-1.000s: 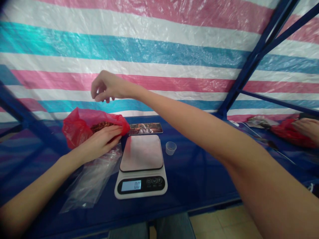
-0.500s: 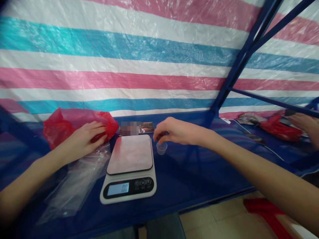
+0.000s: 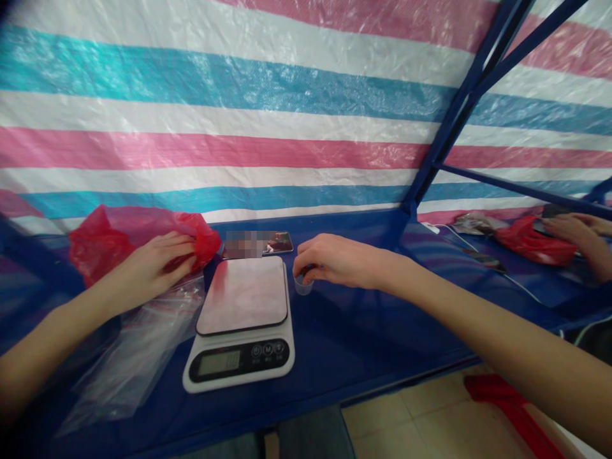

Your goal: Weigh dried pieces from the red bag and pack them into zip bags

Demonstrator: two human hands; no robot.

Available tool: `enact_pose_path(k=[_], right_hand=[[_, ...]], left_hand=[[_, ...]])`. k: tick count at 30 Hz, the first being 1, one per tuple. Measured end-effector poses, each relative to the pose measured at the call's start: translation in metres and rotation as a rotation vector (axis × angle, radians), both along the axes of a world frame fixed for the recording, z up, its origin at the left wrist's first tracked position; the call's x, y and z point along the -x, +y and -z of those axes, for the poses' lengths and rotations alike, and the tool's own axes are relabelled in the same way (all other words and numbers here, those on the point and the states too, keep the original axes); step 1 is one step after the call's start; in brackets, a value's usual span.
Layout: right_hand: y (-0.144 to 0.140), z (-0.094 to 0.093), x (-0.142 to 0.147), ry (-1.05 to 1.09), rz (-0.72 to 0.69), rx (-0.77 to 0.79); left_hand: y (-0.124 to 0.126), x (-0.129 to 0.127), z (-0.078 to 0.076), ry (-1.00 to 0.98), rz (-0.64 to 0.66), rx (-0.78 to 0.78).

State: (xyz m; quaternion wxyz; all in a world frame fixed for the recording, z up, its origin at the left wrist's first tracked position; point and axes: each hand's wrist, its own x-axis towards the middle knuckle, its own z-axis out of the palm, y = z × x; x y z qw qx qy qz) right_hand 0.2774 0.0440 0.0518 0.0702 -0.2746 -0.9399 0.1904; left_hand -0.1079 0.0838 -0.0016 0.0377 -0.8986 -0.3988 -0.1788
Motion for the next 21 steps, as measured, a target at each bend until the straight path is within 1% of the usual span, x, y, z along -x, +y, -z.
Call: enact_pose_path(k=[11, 21], right_hand=[[0.001, -0.0045, 0.0042, -0.007, 0.032, 0.033], [0.0073, -0.004, 0.0004, -0.011, -0.003, 0.053]], left_hand=[[-0.0004, 0.0002, -0.0032, -0.011, 0.009, 0.012], [-0.0015, 0.0003, -0.0057, -0.017, 0.022, -0.014]])
